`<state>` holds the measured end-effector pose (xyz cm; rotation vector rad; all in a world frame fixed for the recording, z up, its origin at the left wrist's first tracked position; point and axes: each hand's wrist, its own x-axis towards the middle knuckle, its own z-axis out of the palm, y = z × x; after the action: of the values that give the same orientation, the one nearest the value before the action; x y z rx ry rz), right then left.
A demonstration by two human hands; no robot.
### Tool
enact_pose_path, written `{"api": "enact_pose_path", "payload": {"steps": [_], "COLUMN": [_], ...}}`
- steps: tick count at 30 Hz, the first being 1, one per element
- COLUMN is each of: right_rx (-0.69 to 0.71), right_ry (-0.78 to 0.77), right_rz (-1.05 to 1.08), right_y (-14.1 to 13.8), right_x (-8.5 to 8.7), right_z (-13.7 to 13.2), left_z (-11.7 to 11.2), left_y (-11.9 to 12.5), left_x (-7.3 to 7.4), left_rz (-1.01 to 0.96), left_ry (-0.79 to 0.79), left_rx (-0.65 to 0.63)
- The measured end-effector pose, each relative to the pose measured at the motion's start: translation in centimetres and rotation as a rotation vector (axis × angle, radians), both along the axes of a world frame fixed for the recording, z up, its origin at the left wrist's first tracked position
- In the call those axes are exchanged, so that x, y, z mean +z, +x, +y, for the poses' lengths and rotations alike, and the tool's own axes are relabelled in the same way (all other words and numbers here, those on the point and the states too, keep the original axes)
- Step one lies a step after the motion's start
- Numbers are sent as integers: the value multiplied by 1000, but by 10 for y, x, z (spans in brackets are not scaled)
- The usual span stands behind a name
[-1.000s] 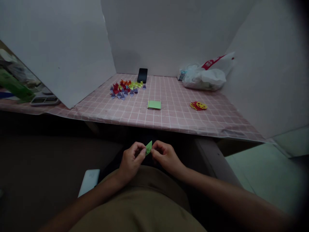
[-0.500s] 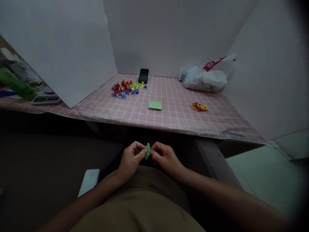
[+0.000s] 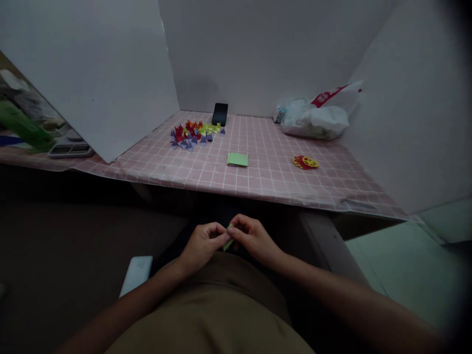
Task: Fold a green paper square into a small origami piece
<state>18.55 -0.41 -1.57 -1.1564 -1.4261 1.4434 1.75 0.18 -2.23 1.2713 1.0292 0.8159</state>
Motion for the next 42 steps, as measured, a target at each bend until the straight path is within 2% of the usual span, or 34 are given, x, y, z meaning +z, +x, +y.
{"api": "enact_pose_path", "payload": {"steps": [3, 5, 12, 18, 22, 27, 33, 42], "right_rx": [3, -11, 64, 42, 41, 70, 39, 44], "right_ry": [11, 28, -70, -110, -114, -97, -68, -81], "right_rz": [-19, -31, 119, 211, 238, 227, 159, 204], "right_y": [2, 2, -1, -1, 0, 0, -5, -7], "right_x": [-1, -1, -3, -4, -6, -6, -5, -9], "right_z": [1, 2, 2, 3, 4, 4, 2, 2], "left_z": [-2, -2, 1, 0, 0, -1, -2, -3], "left_y": [1, 1, -1, 1, 2, 1, 5, 4], "left_x": [2, 3, 2, -1, -4, -6, -2, -13], "left_rz": [18, 19, 23, -189, -234, -225, -175, -214], "left_ry": [-53, -65, 27, -94, -129, -108, -23, -41], "left_rx": [-63, -61, 96, 62, 63, 66, 154, 106]}}
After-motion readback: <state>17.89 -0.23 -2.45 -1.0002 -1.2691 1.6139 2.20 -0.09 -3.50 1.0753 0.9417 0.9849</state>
